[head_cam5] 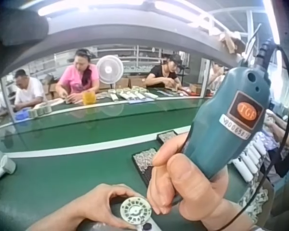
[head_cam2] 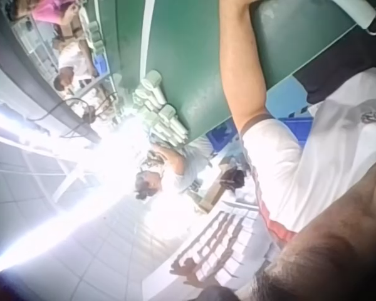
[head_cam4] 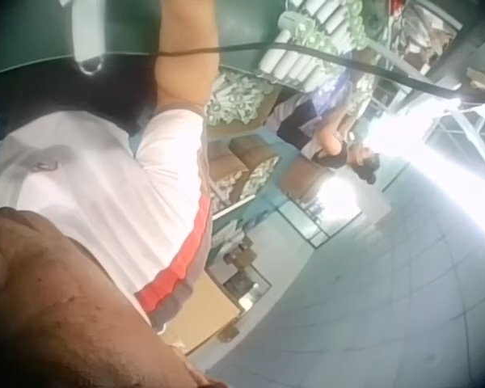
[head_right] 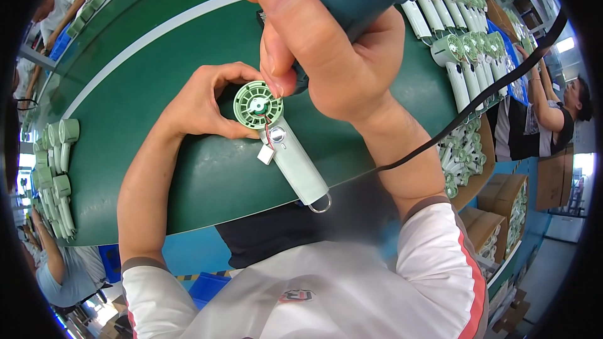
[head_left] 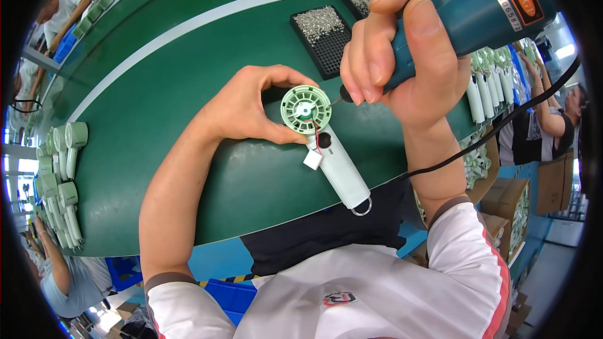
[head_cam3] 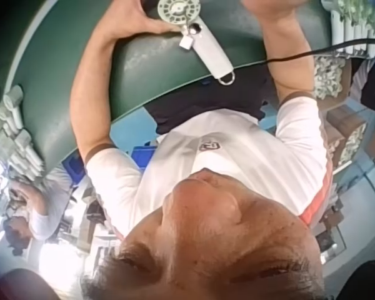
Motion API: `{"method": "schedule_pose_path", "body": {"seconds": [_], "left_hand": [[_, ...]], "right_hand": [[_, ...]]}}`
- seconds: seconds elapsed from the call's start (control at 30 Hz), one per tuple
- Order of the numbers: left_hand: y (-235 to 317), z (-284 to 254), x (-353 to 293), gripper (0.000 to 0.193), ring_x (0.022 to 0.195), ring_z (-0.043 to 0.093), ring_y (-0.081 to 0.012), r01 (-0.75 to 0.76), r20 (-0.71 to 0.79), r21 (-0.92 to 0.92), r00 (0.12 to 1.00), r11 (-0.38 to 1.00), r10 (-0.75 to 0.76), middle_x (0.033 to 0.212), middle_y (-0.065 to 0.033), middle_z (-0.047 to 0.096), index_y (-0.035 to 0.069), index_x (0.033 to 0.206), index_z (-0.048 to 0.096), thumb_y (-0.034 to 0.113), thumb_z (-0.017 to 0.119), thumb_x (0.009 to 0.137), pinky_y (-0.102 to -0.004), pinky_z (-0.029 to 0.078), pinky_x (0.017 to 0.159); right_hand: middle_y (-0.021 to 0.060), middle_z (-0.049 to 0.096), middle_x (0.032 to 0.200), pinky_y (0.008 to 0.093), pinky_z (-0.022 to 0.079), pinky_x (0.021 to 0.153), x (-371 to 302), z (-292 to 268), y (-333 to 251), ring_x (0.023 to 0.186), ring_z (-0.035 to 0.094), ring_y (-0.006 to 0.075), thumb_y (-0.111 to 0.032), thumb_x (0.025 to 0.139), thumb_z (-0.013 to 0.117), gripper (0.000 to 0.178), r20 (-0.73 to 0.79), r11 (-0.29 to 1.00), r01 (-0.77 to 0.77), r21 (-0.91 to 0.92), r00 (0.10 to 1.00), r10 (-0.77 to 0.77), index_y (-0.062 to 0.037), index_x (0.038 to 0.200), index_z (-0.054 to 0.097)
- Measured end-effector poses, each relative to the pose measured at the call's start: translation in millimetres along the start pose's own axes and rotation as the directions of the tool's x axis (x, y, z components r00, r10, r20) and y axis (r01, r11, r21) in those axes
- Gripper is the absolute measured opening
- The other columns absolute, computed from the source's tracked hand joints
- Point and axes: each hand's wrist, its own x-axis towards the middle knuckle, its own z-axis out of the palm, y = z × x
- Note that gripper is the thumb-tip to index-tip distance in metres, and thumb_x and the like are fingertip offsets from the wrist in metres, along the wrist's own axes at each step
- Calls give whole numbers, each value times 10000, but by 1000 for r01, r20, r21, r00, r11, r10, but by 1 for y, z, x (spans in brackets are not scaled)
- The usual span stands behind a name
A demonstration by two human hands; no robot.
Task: The person assembles portable mini fans by fitting the casing components together, driving screws with an electric screwdriver, and placing the assembled fans into a box.
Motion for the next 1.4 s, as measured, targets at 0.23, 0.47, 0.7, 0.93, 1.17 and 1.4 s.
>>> {"method": "schedule_pose_path", "body": {"seconds": [0.23, 0.47, 0.7, 0.93, 1.17, 1.4], "left_hand": [[4, 0, 4, 651, 1001, 688, -127, 19, 14, -14, 1000, 1000, -19, 1066, -74, 749, -11, 1174, 692, 133, 955, 596, -292, 516, 963], [4, 0, -5, 662, 1036, 664, -139, 42, -52, 20, 998, 999, -41, 1079, -54, 728, 10, 1161, 683, 126, 957, 570, -316, 493, 989], [27, 6, -2, 627, 1056, 666, -154, 95, -34, 68, 995, 993, -93, 1098, -60, 723, -1, 1148, 686, 43, 952, 582, -328, 521, 954], [27, 4, 1, 629, 1047, 674, -156, 72, -31, 75, 997, 995, -70, 1106, -61, 726, -4, 1159, 685, 38, 949, 590, -329, 529, 942], [12, -2, -1, 640, 1045, 682, -161, -11, 1, 111, 1000, 994, 11, 1102, -73, 739, 6, 1190, 681, 67, 927, 602, -330, 508, 985], [-3, -1, 3, 650, 1033, 682, -149, -11, 79, -20, 997, 1000, 13, 1112, -81, 737, -11, 1217, 665, 105, 934, 636, -313, 516, 985]], "right_hand": [[80, 525, 604, 326, 441, 390, -2, 9, 1, 416, 479, 165, -145, 1052, 450, 248, -35, 989, -68, -129, 997, 64, 65, 1144, 545], [48, 586, 608, 278, 418, 426, -7, 20, 5, 455, 521, 106, -16, 956, 617, 47, -162, 962, -260, -87, 956, 244, 10, 983, 589], [-2, 612, 791, 260, 440, 576, -11, 13, 23, 654, 545, 82, -24, 854, 736, 120, 9, 948, -10, -318, 1000, 13, -27, 901, 625], [-9, 605, 798, 271, 430, 582, -9, 8, 21, 675, 548, 79, -27, 840, 740, 123, 54, 939, -22, -342, 998, 43, -37, 878, 624], [5, 607, 677, 254, 445, 474, -7, 19, 7, 522, 562, 73, -51, 918, 676, 81, -34, 938, -314, -143, 949, 313, -13, 944, 609], [68, 550, 568, 333, 480, 420, -11, 3, 1, 422, 538, 182, -149, 992, 595, 194, 4, 945, -326, -26, 945, 327, 25, 1074, 570]]}}
